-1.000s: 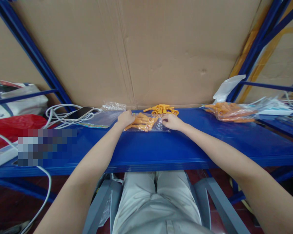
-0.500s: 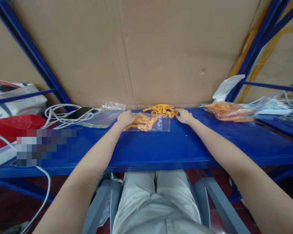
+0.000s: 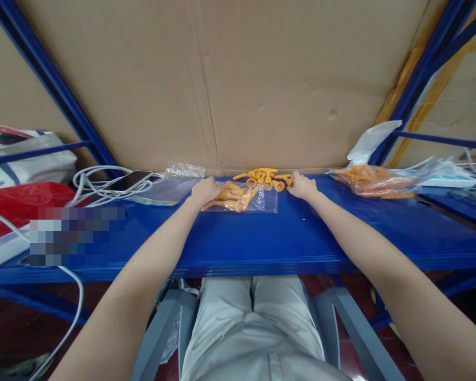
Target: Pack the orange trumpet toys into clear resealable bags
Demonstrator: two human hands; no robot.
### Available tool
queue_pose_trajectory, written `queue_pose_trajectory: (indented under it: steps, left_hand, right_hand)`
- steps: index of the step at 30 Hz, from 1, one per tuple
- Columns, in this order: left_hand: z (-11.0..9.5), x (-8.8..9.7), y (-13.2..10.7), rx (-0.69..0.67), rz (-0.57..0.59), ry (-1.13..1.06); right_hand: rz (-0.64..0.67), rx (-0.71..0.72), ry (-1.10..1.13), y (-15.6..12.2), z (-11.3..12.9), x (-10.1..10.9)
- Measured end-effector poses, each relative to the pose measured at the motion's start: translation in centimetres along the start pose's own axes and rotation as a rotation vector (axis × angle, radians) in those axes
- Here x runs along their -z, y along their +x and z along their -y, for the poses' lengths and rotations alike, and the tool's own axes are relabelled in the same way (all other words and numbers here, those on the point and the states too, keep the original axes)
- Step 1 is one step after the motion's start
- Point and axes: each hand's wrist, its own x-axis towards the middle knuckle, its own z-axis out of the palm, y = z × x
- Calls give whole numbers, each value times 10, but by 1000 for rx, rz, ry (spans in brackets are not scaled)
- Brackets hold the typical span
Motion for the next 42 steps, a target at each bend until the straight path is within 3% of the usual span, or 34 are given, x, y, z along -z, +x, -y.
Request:
queue_pose_trajectory:
  steps: [2,5,10,14,17,23,31,37,39,42]
  left_hand:
    - [1,-1,0,-4,-11,-1]
    - [1,-2,1,-4,-18,-4]
    - [0,-1,0,-2,-14,-15]
    - [0,0,-1,-12,-10,-4]
    - [0,0,-2,-13,-3,4]
    - [-1,2,-3,-1,7,1]
    - [-1,2,-2,1,7,-24]
    - [-1,2,-2,-1,4,-33]
    - [-1,1,-2,1,6,-26]
    - [-1,1,-2,3,11,-15]
  right_hand:
    - [-23,-47,26,1,-3,2]
    - [-165,-64,120,6,-12,7]
    - [-474,-22,260,21,-36,16]
    - [-576,47,383,32,-49,17]
    - [-501,108,419,34,-47,12]
    - [-133,99,184,19,-28,6]
    - [90,38,-195,14,-44,39]
    - [398,0,-197,9,-51,50]
    - [419,-11,-161,6,-49,49]
    - [334,1,-86,3,-45,51]
